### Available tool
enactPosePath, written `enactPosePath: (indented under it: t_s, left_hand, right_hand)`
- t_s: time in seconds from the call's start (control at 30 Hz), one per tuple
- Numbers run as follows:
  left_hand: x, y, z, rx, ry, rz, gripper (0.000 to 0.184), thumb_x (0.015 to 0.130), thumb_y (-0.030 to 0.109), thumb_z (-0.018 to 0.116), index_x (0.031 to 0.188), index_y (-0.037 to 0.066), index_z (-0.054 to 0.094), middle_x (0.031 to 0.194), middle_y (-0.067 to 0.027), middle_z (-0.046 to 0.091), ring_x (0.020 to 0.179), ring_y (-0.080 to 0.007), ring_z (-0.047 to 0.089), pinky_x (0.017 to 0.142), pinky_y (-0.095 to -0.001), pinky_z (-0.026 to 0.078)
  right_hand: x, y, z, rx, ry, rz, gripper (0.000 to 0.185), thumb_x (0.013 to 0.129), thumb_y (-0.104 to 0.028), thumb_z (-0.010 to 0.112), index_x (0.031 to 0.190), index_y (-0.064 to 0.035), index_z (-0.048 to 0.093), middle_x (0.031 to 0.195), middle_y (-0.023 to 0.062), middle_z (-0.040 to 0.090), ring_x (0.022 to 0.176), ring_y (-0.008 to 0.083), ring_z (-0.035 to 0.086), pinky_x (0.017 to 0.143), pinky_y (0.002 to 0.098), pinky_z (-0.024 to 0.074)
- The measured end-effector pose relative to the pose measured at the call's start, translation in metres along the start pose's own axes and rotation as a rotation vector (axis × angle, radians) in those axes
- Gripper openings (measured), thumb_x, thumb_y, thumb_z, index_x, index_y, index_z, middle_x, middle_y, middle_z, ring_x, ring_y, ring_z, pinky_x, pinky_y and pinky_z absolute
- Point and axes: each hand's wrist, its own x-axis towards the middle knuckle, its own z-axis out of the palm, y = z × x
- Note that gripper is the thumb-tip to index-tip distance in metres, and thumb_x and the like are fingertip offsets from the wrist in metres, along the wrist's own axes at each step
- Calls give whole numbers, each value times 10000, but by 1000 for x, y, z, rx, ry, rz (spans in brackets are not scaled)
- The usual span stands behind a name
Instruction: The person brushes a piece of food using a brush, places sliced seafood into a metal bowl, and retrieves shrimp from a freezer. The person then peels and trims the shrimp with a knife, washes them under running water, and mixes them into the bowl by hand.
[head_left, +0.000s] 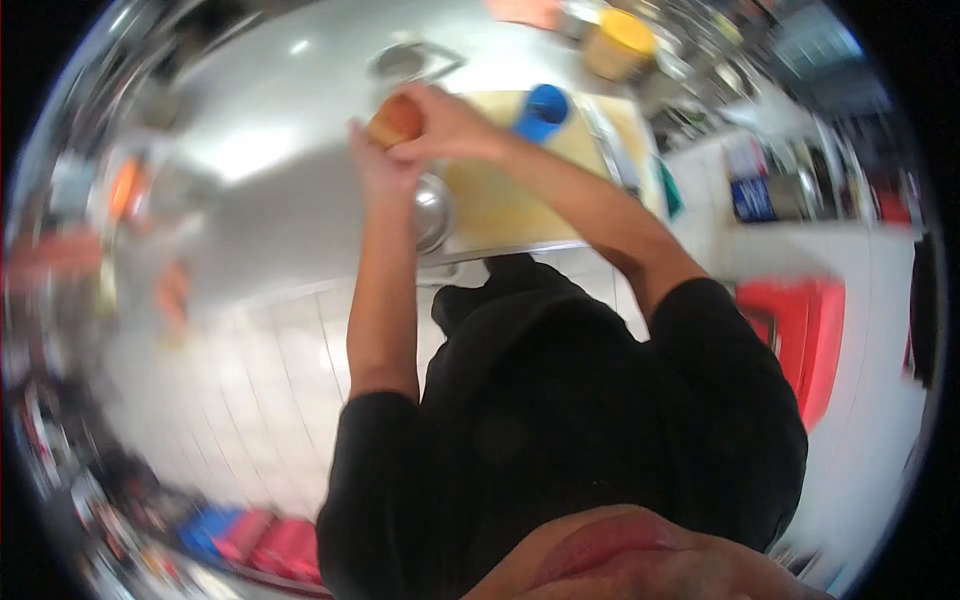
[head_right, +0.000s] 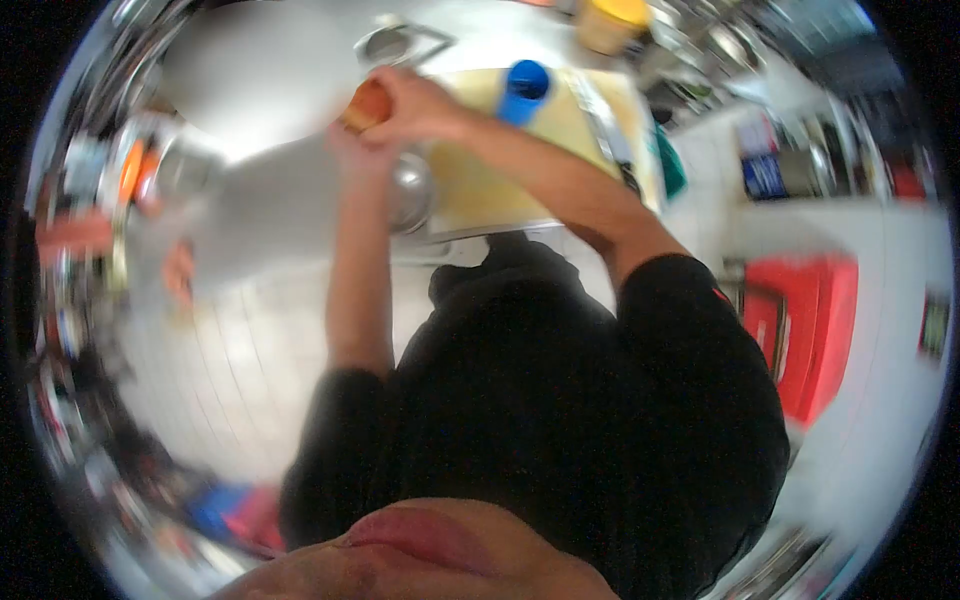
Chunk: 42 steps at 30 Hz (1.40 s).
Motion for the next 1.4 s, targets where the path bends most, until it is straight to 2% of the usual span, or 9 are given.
enactPosePath:
  t_s: [0.13,0.27,0.33,0.6,0.8,1.03,1.13,1.33,1.4]
  left_hand:
    - [-45,-58,28,107,-206,-178,617,1008,477,238,1370,-4,371,1367,-180,457,1250,-317,470,1081,-459,349]
    - [-78,-126,35,332,-310,-357,650,1006,523,240,1443,43,277,1402,-208,419,1293,-334,421,1074,-460,339]
    - [-88,-148,25,447,-284,-415,648,1005,524,260,1455,59,264,1410,-217,410,1280,-341,427,1064,-462,345]
    - [-73,-188,-21,751,-45,-383,565,1008,424,351,1434,56,300,1378,-201,446,1225,-313,473,1025,-440,390]
    - [-69,-227,-58,952,138,-179,470,980,380,457,1309,45,438,1227,-159,557,1065,-273,570,904,-398,465]
    - [-80,-282,-22,1012,386,-134,374,973,292,515,1218,10,486,1170,-170,578,1009,-274,602,816,-388,515]
    - [-82,-296,-8,1000,402,-118,362,971,277,527,1208,5,491,1162,-178,580,997,-282,610,793,-365,528]
    - [-99,-318,8,1179,453,-80,347,978,260,518,1205,-1,492,1163,-183,579,998,-289,611,787,-357,532]
    - [-104,-318,4,1227,413,-61,342,980,258,514,1205,1,493,1161,-175,580,992,-285,612,785,-357,529]
  right_hand:
    - [-85,14,-35,92,257,171,722,625,-310,785,1229,-29,509,1155,180,586,1079,319,571,934,379,458]
    - [-183,52,-85,921,342,488,620,767,-272,721,1299,-91,456,1165,80,563,1079,217,562,893,366,479]
    - [-237,67,-119,1006,519,594,569,813,-266,686,1304,-113,444,1178,77,547,1084,202,551,854,371,493]
    - [-400,245,-277,496,1193,862,671,703,-347,762,1228,-66,453,1074,109,606,878,162,600,688,281,481]
    - [-444,456,-401,-20,1389,1038,778,639,-427,819,1199,0,487,1146,150,603,979,224,614,837,333,490]
    - [-398,608,-539,-270,1342,1102,864,550,-538,788,1181,-16,515,1119,205,596,1104,330,558,953,417,450]
    - [-368,668,-581,-411,1343,1054,854,566,-547,797,1140,30,540,1105,215,622,1041,349,608,912,419,481]
    - [-336,720,-615,-348,992,901,779,642,-539,765,1216,-56,555,1119,214,614,1105,330,576,936,420,473]
    - [-329,723,-611,-617,1084,898,648,721,-499,727,1207,-90,598,1098,176,643,1059,330,598,944,410,468]
